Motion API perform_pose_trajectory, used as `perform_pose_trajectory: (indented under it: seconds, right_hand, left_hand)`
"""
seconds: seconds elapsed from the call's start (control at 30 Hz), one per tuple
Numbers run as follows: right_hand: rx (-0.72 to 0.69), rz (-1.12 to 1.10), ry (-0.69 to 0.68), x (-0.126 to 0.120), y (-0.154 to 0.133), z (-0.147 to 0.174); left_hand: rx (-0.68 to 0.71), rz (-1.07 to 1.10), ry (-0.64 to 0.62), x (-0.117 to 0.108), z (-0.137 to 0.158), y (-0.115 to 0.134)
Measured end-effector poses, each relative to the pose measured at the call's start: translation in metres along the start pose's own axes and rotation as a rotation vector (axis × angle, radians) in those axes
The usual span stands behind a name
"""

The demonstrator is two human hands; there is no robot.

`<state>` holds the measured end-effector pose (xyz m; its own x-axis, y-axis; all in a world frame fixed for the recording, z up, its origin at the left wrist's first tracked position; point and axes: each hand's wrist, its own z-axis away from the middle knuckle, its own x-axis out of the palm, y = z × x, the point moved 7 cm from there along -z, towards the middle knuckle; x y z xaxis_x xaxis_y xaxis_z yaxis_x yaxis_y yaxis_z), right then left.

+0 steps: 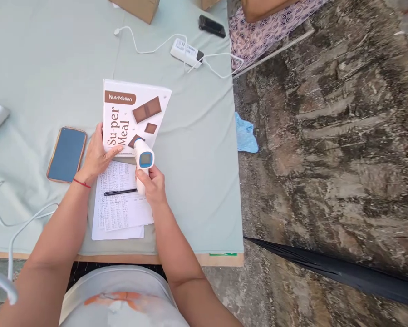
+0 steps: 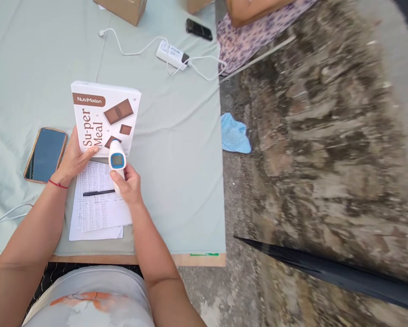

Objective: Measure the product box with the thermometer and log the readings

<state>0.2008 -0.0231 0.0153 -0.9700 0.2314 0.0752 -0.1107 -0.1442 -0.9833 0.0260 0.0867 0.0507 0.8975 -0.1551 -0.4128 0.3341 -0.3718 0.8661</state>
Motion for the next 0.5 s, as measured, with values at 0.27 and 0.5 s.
perform_pose_trajectory:
  seconds: [0.27,0.5]
  right_hand:
    - [-0.030,0.014,0.058,0.002,-0.012,0.011]
    - [-0.121,0.109,0.208,-0.016,-0.026,0.030]
  left_hand:
    - [0.054,0.202,0.000,-0.002,-0.001,-0.012]
    - [0.092,0.107,0.035,-0.004,-0.002,-0.017]
